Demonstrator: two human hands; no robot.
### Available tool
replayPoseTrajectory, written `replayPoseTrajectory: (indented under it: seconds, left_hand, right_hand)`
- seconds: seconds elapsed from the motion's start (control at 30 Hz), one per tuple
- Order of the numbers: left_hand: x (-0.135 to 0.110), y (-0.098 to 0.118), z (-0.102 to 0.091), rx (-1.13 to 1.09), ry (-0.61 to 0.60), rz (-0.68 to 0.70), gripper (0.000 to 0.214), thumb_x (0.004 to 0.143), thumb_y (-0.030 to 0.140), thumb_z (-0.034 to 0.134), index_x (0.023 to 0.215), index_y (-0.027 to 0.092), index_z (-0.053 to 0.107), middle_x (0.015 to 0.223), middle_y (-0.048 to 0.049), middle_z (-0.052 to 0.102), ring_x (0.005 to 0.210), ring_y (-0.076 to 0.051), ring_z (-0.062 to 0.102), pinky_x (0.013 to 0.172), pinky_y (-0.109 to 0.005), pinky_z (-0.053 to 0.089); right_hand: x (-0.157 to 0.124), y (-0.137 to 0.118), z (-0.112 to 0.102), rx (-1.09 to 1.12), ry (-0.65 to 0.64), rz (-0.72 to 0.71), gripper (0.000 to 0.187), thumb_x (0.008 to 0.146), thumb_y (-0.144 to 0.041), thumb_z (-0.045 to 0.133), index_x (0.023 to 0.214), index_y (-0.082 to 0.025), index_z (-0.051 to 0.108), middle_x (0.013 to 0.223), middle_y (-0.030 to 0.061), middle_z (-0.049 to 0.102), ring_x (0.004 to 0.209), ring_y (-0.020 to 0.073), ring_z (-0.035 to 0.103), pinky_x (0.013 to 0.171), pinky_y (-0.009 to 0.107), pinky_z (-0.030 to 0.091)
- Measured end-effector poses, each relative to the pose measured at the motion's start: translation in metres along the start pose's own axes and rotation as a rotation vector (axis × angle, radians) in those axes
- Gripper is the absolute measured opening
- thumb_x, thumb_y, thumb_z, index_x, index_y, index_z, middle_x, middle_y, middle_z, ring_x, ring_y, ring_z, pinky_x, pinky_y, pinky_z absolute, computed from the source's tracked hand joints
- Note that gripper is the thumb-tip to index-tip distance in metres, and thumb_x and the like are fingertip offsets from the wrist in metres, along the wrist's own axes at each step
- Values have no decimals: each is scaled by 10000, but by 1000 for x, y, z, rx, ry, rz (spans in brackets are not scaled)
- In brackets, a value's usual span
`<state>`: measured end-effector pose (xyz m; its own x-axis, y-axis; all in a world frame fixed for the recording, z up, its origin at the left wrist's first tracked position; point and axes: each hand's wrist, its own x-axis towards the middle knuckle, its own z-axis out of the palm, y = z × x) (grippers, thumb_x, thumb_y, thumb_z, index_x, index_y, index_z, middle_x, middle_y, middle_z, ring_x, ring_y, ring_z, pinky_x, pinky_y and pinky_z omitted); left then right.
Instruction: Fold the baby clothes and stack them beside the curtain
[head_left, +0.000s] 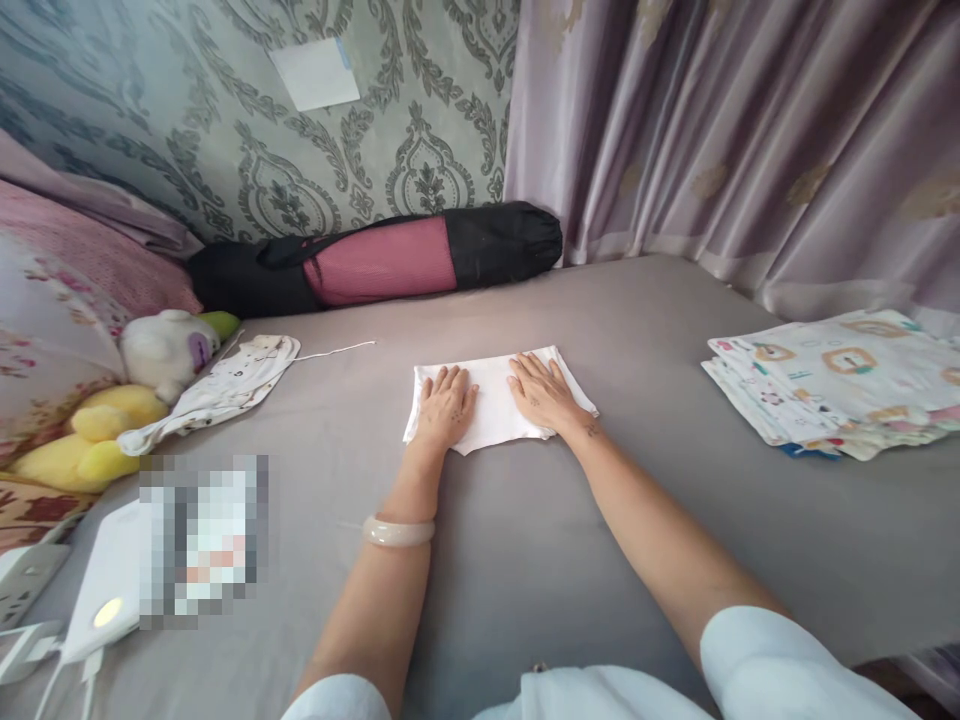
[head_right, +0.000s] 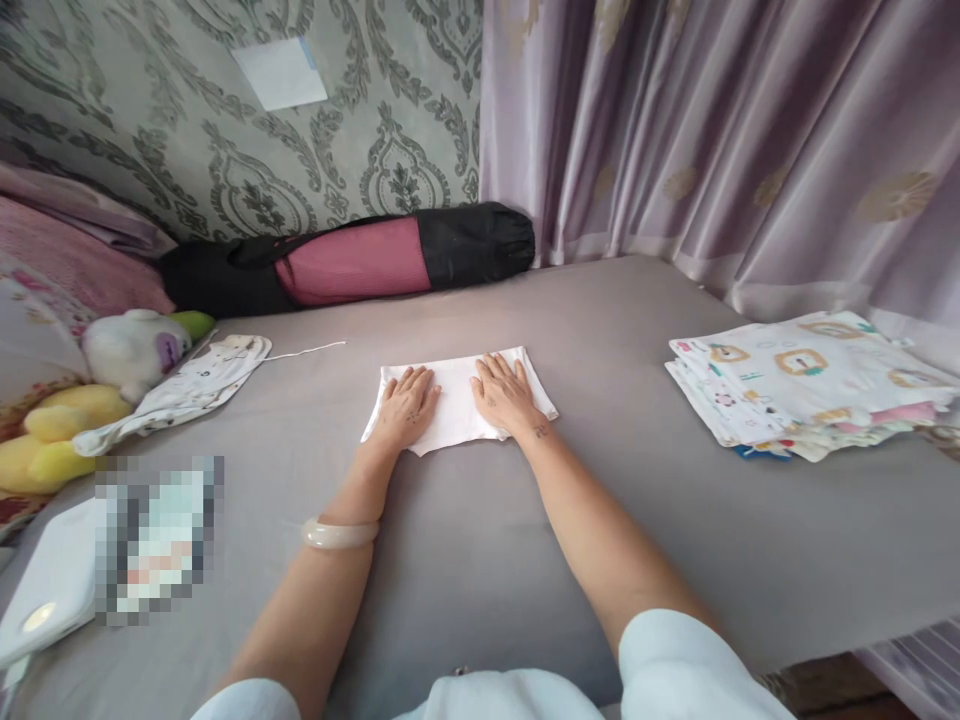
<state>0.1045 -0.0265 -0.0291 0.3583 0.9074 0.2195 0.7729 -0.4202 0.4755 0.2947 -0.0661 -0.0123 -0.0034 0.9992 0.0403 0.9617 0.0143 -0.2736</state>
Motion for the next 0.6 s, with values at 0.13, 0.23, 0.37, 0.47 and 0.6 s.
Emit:
replayPoseTrajectory:
  seconds: [0.13, 0.23, 0.37, 0.47, 0.6]
  left_hand:
    - [-1, 4, -8, 202, -50, -55, 472, 1003, 366, 329, 1401, 150, 461, 1508, -128, 442, 1452, -270, 302, 1193, -507, 184]
    - [0, 3, -9, 240, -20, -101, 501, 1009, 376, 294, 1410, 123, 457, 1517, -136, 427, 1452, -272, 301, 1196, -511, 183]
    - [0, 0, -6, 283, -45, -94, 514, 1008, 398, 280, 1397, 125, 476, 1510, -142, 435, 1442, -293, 316, 1184, -534, 201]
    - [0, -1, -4, 294, -57, -96, 520, 1007, 407, 279, 1400, 126, 472, 1515, -144, 427, 1445, -294, 312, 1180, -541, 205]
    - [0, 0, -7, 284, -56, -107, 510, 1002, 403, 292, 1389, 133, 487, 1509, -143, 436, 1441, -288, 321, 1182, -531, 207]
  right_hand:
    - [-2, 5, -3, -33, 75, 59, 587, 1012, -370, 189, 1499, -92, 361, 1582, 120, 312, 1481, 246, 206, 1207, 485, 91]
    - [-3, 9, -3, -58, 85, 93, 596, 1010, -374, 188, 1497, -75, 360, 1583, 127, 305, 1479, 253, 209, 1203, 496, 105]
    - [-3, 11, -1, -57, 39, 116, 612, 1009, -393, 187, 1504, -67, 341, 1588, 116, 293, 1485, 249, 190, 1198, 497, 143]
    - [-3, 11, 0, -57, 33, 121, 615, 1010, -397, 179, 1508, -72, 334, 1593, 110, 283, 1488, 241, 180, 1201, 487, 141]
    - [-3, 11, -2, -51, 24, 128, 607, 1010, -391, 180, 1510, -81, 330, 1596, 109, 278, 1489, 233, 175, 1202, 477, 138]
